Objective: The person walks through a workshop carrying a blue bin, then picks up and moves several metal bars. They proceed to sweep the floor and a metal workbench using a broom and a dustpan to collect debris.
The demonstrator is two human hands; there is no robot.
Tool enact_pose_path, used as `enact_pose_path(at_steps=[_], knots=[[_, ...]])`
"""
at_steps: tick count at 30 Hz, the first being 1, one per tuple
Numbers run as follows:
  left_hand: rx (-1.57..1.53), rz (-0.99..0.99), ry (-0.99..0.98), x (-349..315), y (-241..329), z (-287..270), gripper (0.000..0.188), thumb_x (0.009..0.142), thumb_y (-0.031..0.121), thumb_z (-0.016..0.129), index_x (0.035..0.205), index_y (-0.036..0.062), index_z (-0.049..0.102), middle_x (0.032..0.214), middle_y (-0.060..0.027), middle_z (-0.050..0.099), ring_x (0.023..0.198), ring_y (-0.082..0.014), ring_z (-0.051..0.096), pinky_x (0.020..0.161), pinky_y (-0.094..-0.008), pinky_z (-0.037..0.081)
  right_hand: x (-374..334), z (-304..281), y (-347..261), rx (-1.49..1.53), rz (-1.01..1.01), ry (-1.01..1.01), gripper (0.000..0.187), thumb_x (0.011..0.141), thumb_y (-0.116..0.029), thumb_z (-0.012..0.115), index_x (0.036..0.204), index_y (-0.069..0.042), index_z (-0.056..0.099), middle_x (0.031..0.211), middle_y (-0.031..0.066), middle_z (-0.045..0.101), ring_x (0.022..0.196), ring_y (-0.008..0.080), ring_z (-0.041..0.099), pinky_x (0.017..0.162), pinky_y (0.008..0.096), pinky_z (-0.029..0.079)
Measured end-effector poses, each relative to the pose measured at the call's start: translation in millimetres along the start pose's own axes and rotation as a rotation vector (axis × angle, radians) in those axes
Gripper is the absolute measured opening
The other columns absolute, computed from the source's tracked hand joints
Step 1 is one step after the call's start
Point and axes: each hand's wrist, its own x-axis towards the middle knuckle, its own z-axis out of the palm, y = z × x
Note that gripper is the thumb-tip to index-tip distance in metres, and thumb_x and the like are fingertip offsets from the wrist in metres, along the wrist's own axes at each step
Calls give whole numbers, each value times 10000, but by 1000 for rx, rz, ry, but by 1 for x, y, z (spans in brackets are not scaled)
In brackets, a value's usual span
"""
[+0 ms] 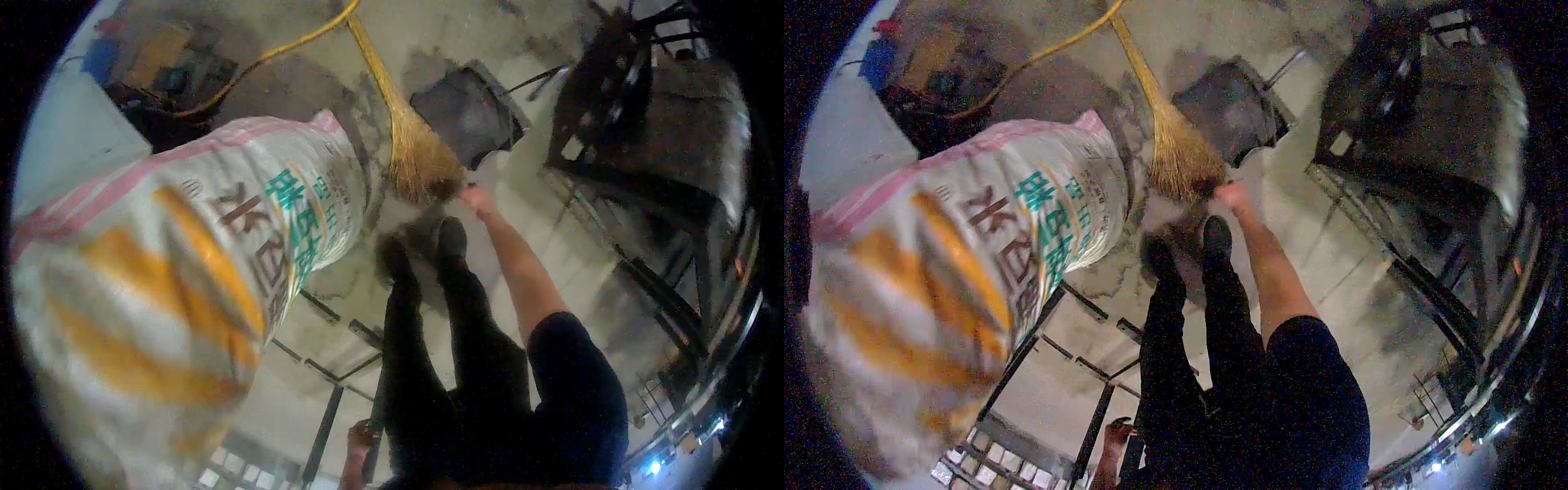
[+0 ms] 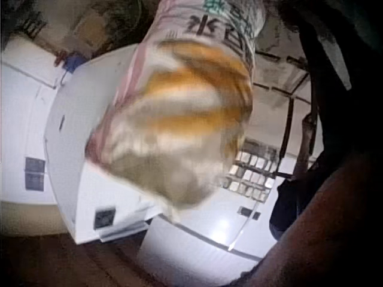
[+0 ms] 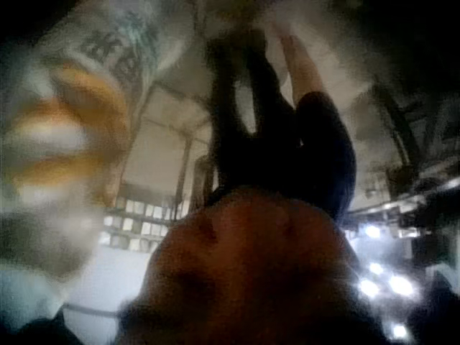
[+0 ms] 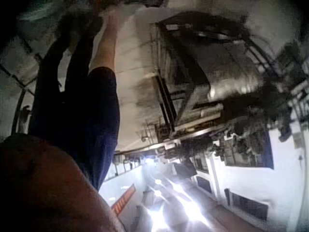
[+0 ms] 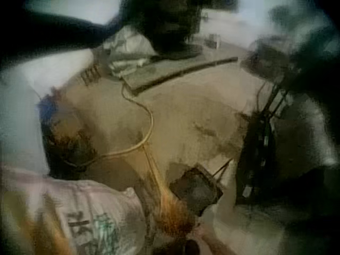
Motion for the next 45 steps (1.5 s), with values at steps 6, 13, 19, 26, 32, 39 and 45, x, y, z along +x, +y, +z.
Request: enact_pose_path(at_steps=[6,13,19,26,32,39,45], knots=[[-47,-63,42,33,96,50,294,767,87,543,1018,-60,497,823,-125,604,690,-195,581,654,-292,457,93,99,92,44,44,-57,206,747,-192,461,819,-96,628,783,81,602,695,203,555,636,327,440],[49,129,53,55,109,31,236,759,-34,508,994,-49,525,817,-104,594,719,-161,564,661,-241,451,81,83,45,189,-412,-3,179,746,-183,478,820,-104,621,792,39,607,746,173,562,681,318,445],[281,208,-78,18,159,22,293,793,102,523,1032,-64,495,811,-117,592,723,-176,572,657,-294,471,-23,-35,-132,277,-55,154,84,599,-168,569,654,-110,598,719,12,601,703,206,571,617,312,462],[718,809,-300,0,231,26,285,755,68,497,1020,-36,505,723,-105,586,625,-181,542,672,-327,455,-198,-254,-308,2046,352,-17,103,738,-109,421,785,-63,501,677,50,471,480,105,359,426,239,298],[994,1435,-530,15,295,68,307,719,93,560,1003,-9,502,809,-107,558,709,-193,536,708,-353,434,-339,-328,-448,2197,316,117,330,700,-179,443,972,2,489,826,130,509,607,175,433,572,288,381],[623,775,-1029,-75,285,160,304,727,135,581,1000,21,514,852,-81,558,742,-176,531,687,-322,435,-426,-345,-528,2484,-121,215,507,649,-245,493,1074,18,408,973,183,468,855,297,467,807,392,366],[540,647,-1134,-107,256,214,301,733,170,599,998,47,524,889,-59,557,772,-161,527,669,-296,435,-439,-386,-529,2432,-678,111,632,729,-308,459,1283,-90,245,974,210,494,1013,311,440,844,452,378]])
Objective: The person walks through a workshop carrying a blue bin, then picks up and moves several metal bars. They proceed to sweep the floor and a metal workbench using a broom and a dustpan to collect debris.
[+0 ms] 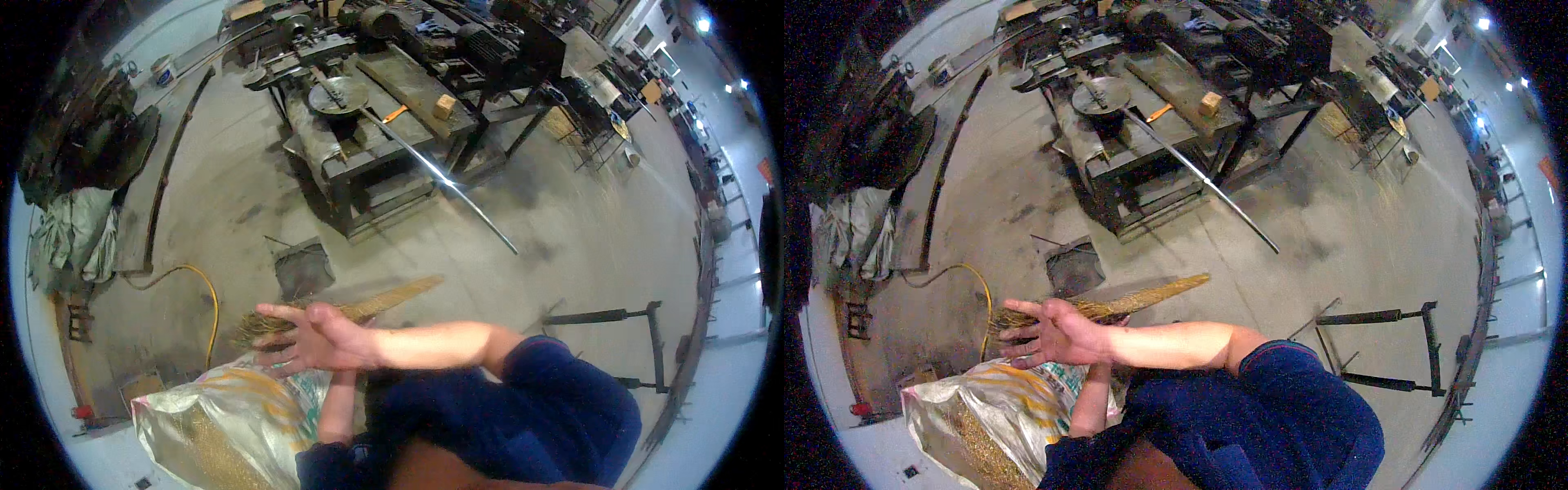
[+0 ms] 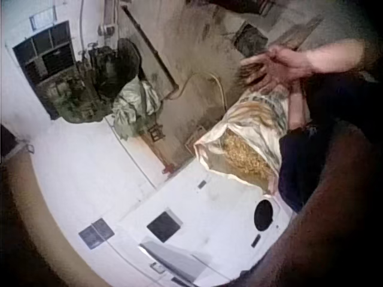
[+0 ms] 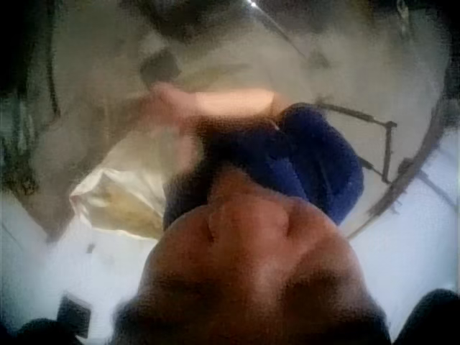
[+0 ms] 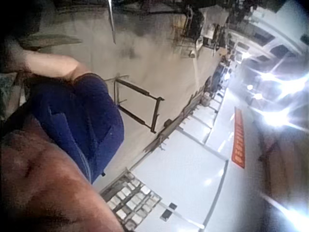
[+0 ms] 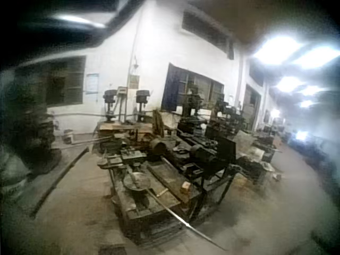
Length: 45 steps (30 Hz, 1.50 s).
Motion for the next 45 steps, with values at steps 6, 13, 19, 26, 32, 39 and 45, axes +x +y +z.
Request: enact_pose_path(at_steps=[6,13,19,26,32,39,45], knots=[[-24,-87,-10,10,-24,57,300,739,206,617,996,73,535,927,-36,556,801,-147,523,651,-270,436,-157,-100,-91,-1437,-479,393,661,602,-233,611,1205,-59,401,1016,155,559,797,212,580,716,298,466],[-186,-275,-27,13,25,65,303,775,264,586,993,64,521,961,-52,564,879,-185,529,712,-323,420,-250,-199,-131,-1461,429,703,507,640,-227,555,1097,-17,498,968,107,567,885,183,501,801,307,389],[-217,-319,50,44,38,86,355,816,311,516,1026,25,507,957,-70,566,881,-199,534,767,-338,418,-181,-110,-113,-784,232,1040,435,664,-139,475,1070,16,494,956,111,580,831,208,566,770,310,444],[788,-321,-566,111,55,12,275,778,232,570,854,-33,575,706,-73,590,635,-167,578,611,-287,477,-204,-188,-125,-729,283,1123,396,663,-96,443,1037,25,484,844,114,566,740,209,566,634,328,481],[1280,-7,447,246,153,-128,381,656,88,561,1037,79,544,922,-128,588,842,-276,553,731,-353,442,-264,-182,-94,-569,375,1406,338,763,-228,473,1016,-4,496,828,118,586,723,211,569,627,362,481],[2323,317,-531,332,207,-155,417,703,181,565,1115,155,505,1148,-66,489,1088,-259,432,1005,-462,161,-272,-204,-29,-297,-119,1631,296,739,-216,476,965,-25,473,752,147,554,632,285,553,531,409,467],[2518,142,-480,364,209,-152,280,771,177,466,1026,104,557,1078,-63,534,1069,-269,446,1008,-514,91,-249,-192,-18,-238,-279,1696,371,723,-161,434,1077,-57,476,834,115,573,673,236,562,587,372,473]])
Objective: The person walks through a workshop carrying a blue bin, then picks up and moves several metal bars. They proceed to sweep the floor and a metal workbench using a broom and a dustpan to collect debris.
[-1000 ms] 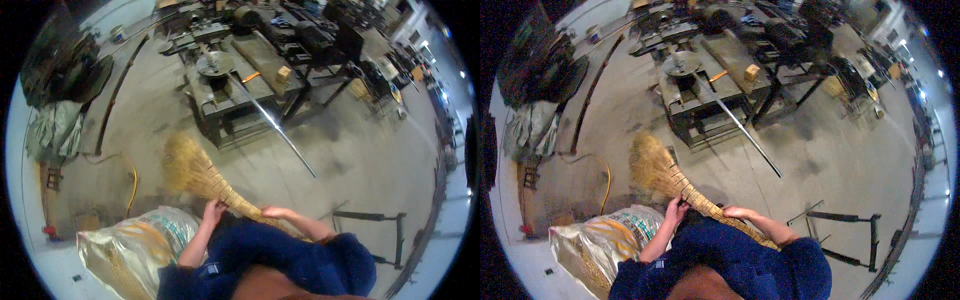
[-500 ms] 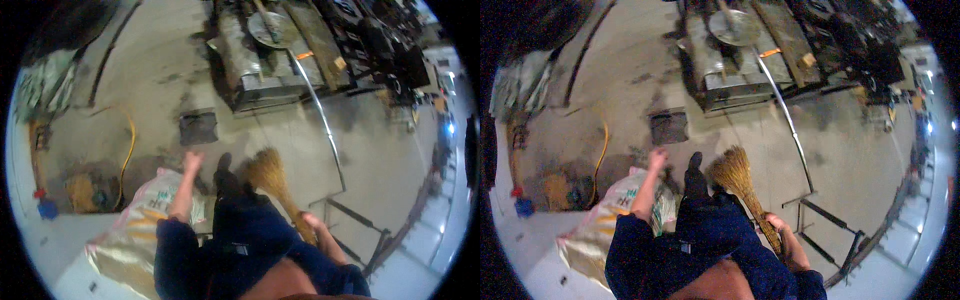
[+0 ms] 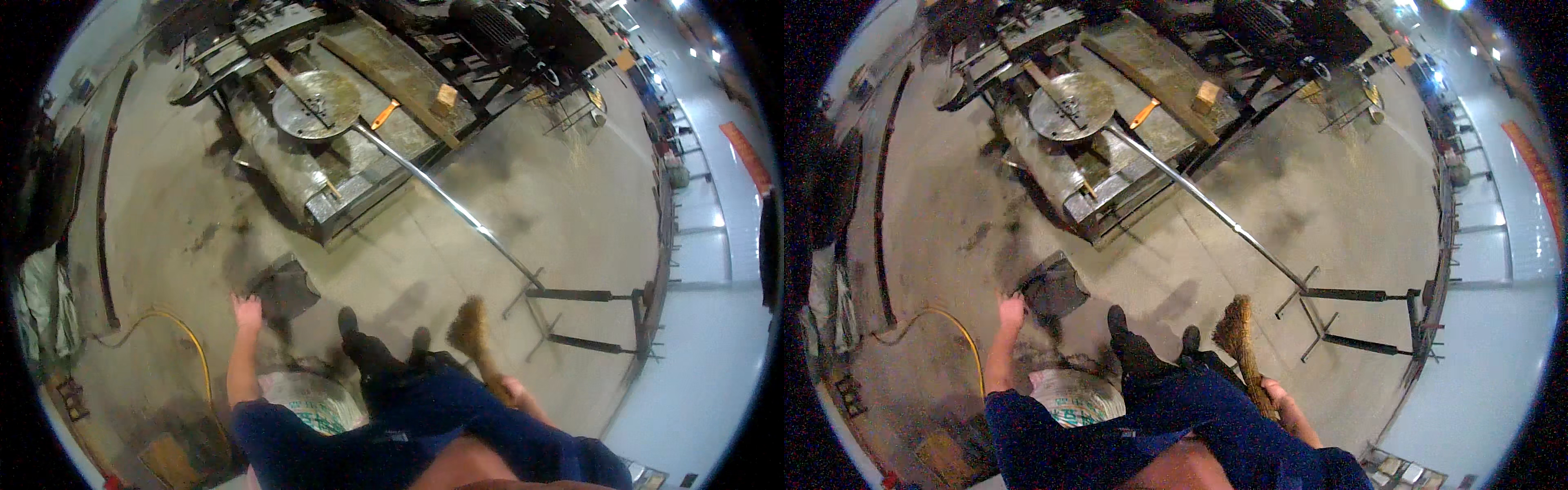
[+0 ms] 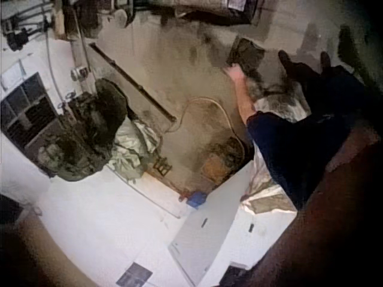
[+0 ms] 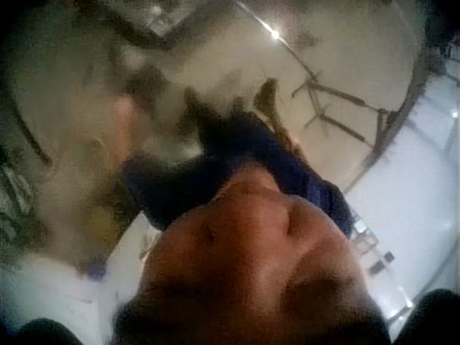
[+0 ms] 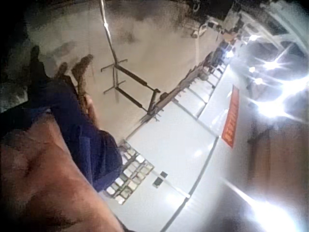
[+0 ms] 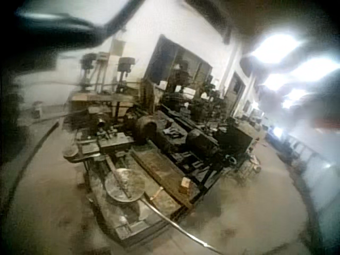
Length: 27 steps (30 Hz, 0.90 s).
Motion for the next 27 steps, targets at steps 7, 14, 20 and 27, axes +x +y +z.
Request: enact_pose_path(at_steps=[7,14,20,27], knots=[[174,273,-44,12,28,0,192,696,198,533,762,59,648,774,-101,618,998,-288,496,1008,-495,116,-9,-48,-13,22,-52,-134,424,756,-168,451,1176,-109,426,990,104,528,762,222,541,645,351,461],[194,321,-32,-29,126,-58,112,618,225,622,623,113,625,611,-81,586,695,-220,576,1027,-434,135,71,-161,13,486,-166,-232,743,619,-85,389,1322,-191,173,910,157,515,660,269,547,500,401,494],[121,59,87,-82,207,-141,176,629,253,643,706,94,643,614,-108,578,639,-245,576,1018,-438,143,73,-284,-58,779,-376,-223,733,646,-98,379,1328,-238,149,917,182,514,567,260,532,458,386,482],[-49,-144,71,-120,356,-188,122,639,150,546,717,89,618,718,-105,604,743,-256,578,997,-448,179,112,-400,-112,718,-450,-123,707,643,-8,377,1296,-257,270,804,153,540,527,205,525,465,333,478]])
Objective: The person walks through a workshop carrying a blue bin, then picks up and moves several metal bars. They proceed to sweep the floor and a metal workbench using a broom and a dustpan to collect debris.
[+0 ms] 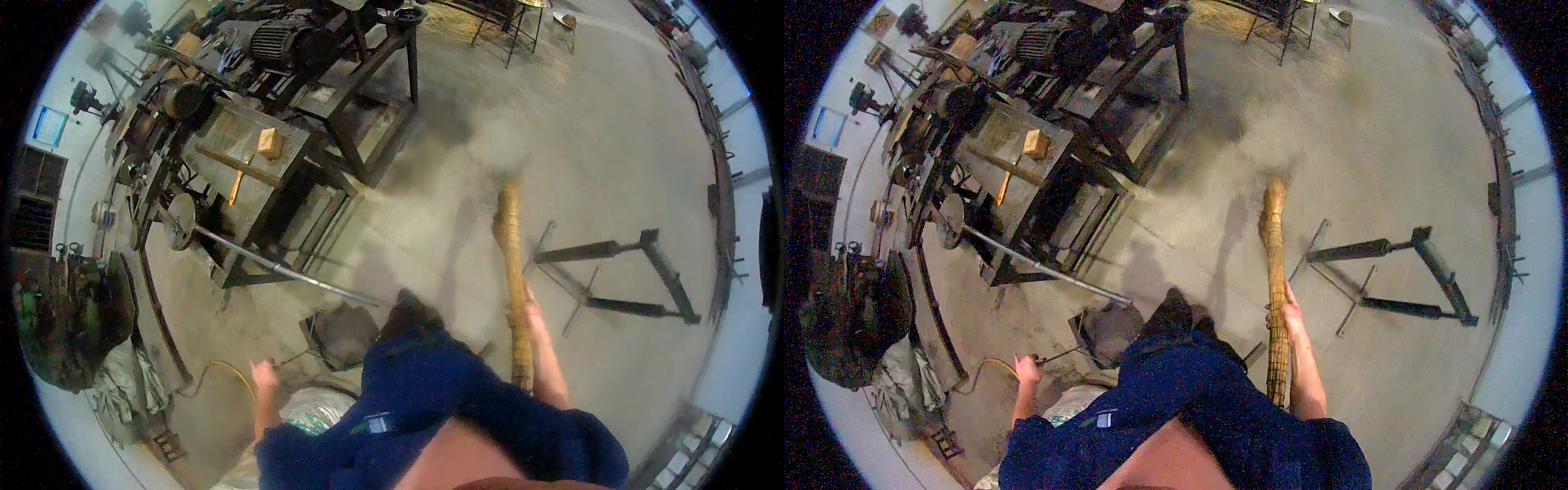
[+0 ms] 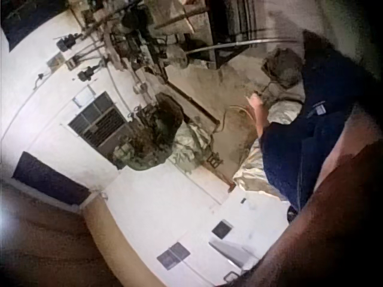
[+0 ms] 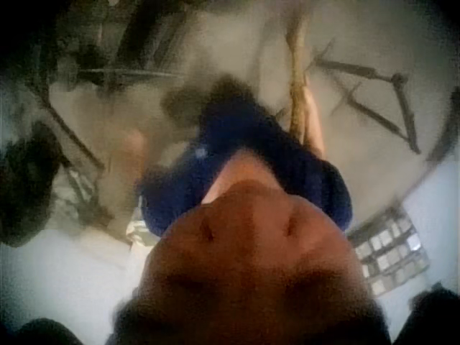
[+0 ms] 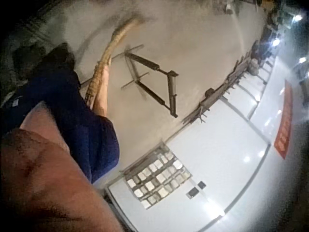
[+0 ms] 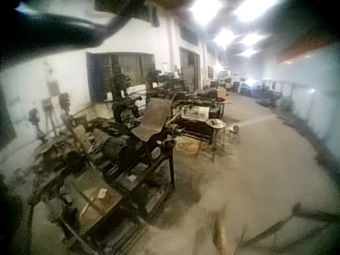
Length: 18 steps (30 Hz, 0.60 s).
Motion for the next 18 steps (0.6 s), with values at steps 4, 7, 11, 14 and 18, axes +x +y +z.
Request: enact_pose_path(at_steps=[4,7,11,14,18], knots=[[-201,-69,39,6,108,-7,197,629,139,554,804,76,621,749,-126,605,757,-275,574,975,-434,237,70,-29,-63,-299,-43,51,649,637,43,362,1236,-203,406,751,116,551,504,181,510,471,286,455],[-300,-148,96,28,160,24,259,629,157,567,861,48,608,761,-162,599,771,-297,568,953,-416,285,128,-27,-116,-551,-23,-102,518,670,3,422,1166,-133,479,752,65,527,534,152,496,457,282,433],[-355,-295,91,49,257,15,250,641,152,567,856,30,601,737,-181,591,754,-353,554,878,-392,369,147,17,-213,-584,27,-138,447,635,7,387,1041,-59,562,810,63,544,561,155,504,503,278,456],[-496,-486,78,59,319,-9,208,659,164,562,815,33,606,686,-173,584,722,-339,561,780,-413,398,180,22,-266,-674,137,-126,394,640,-12,404,984,-57,591,854,55,559,572,160,520,557,282,487],[-506,-525,203,88,327,37,173,682,133,546,801,23,607,683,-163,587,655,-319,573,601,-404,434,287,27,-297,-1085,-87,-414,292,701,-31,476,964,-82,591,766,39,554,553,119,515,512,245,440]])
